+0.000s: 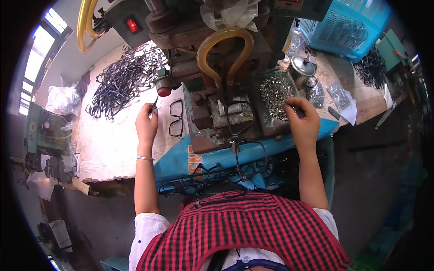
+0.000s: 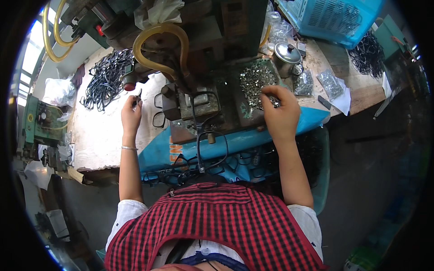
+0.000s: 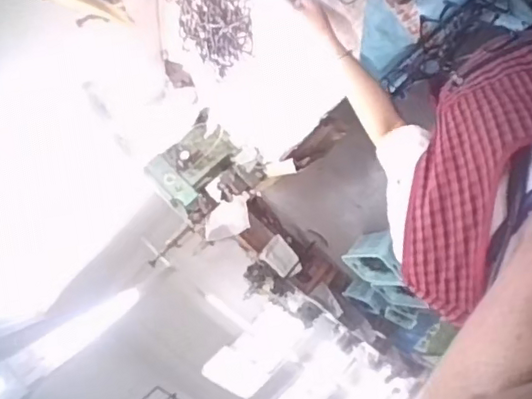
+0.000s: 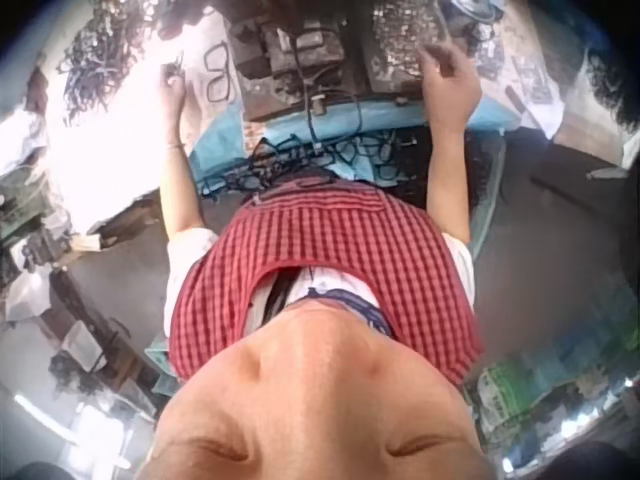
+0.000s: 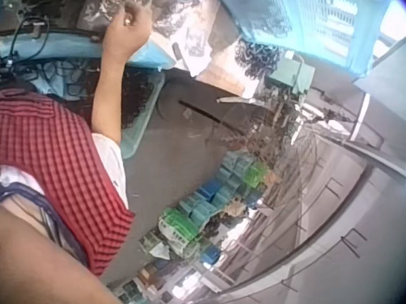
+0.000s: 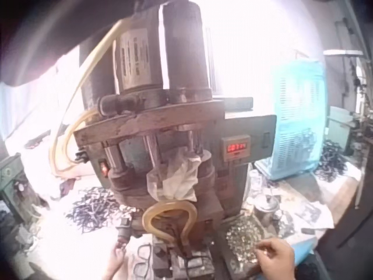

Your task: The person repeatedly picks up black eyeglass frames and small metal parts from a workbench, places them into a press machine, and operates the machine to attach the parts. Finished frames are placed on the bench. The process is repeated continuously.

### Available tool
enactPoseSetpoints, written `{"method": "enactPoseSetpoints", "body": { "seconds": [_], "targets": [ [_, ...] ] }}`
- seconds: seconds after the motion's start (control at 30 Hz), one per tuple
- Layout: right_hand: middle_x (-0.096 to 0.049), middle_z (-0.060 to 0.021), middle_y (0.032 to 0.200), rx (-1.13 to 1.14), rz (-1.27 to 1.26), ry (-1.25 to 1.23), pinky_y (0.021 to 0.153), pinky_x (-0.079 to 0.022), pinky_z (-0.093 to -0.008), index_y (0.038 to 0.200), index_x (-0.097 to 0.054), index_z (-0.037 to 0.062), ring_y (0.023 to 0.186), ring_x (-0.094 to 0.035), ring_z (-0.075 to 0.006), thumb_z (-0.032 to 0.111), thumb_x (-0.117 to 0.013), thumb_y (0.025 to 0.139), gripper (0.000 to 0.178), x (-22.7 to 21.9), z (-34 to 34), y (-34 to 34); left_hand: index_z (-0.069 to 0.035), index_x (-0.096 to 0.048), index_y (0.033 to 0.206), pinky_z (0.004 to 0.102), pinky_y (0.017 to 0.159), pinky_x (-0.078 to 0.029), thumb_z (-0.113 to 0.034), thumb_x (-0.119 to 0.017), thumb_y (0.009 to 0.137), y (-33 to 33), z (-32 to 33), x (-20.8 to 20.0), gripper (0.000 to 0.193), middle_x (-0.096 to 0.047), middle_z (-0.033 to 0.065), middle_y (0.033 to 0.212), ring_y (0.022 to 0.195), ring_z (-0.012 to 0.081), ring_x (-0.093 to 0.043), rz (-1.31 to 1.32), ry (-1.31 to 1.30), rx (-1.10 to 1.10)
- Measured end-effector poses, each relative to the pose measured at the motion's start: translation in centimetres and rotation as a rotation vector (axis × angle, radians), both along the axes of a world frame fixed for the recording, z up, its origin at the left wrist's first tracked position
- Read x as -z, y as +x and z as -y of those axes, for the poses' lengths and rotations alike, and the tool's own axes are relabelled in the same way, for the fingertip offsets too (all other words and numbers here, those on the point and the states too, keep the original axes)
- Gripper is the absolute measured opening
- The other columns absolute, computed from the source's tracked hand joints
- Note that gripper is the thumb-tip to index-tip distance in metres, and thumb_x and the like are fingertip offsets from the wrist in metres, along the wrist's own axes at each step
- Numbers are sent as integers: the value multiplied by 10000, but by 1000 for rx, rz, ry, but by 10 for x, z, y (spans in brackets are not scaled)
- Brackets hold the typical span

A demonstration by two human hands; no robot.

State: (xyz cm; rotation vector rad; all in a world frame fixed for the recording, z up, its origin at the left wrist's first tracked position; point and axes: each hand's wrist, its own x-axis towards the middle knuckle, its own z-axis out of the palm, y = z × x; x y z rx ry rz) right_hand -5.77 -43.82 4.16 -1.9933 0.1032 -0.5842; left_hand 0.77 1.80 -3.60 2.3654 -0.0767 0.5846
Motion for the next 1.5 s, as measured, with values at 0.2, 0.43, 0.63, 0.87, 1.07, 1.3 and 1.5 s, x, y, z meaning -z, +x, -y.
{"method": "enactPoseSetpoints", "body": {
  "seconds": [0.2,0.43,0.63,0.87,1.07,1.3,1.5],
  "targets": [
    [-759,-76,954,-347,-39,154,854,-531,-284,978,-753,4,909,-706,-160,53,-756,849,138,-68,-64,28,-14,-604,1040,253,634,-492,-19,-675,949,-1,49,-22,115,-630,53,868,691,103,-617,69,-355,-2],
    [-750,-80,936,-449,-42,316,819,-535,-289,1148,-667,11,891,-704,-141,47,-763,840,325,-55,-83,34,10,-580,1090,259,747,-546,-10,-612,1012,-52,88,-73,86,-657,66,930,801,129,-656,193,-822,130],
    [-720,-107,989,-602,-97,672,819,-535,-266,1335,-504,-19,900,-692,-164,-30,-748,832,559,-57,-97,29,14,-566,1109,333,866,-570,56,-640,963,-62,134,-186,168,-664,135,1065,933,204,-696,533,-735,628],
    [-723,-123,1067,-623,-127,905,799,-528,-266,1330,-507,-32,922,-694,-164,-89,-690,841,525,-63,-112,25,32,-572,1100,425,903,-631,71,-637,966,-46,145,-185,154,-670,133,1079,984,222,-702,488,-896,589],
    [-706,-111,1077,-669,-120,845,784,-521,-271,1321,-513,-19,939,-690,-154,-61,-673,865,485,-59,-107,25,23,-587,1087,394,915,-610,59,-657,962,-46,145,-186,148,-678,125,1072,983,216,-706,459,-868,588],
    [-702,-83,1030,-625,-92,742,783,-520,-274,1324,-512,-1,918,-665,-135,-46,-694,853,507,-60,-108,24,29,-587,1084,387,933,-592,102,-638,952,-49,144,-188,159,-674,124,1080,1005,224,-703,433,-907,602],
    [-688,-102,1062,-644,-251,738,850,-526,-274,1383,-470,-27,958,-660,-162,-67,-695,826,601,-85,-96,25,49,-566,1121,386,969,-544,157,-627,913,-69,145,-190,243,-673,155,1076,1005,238,-694,490,-768,675]
  ]
}}
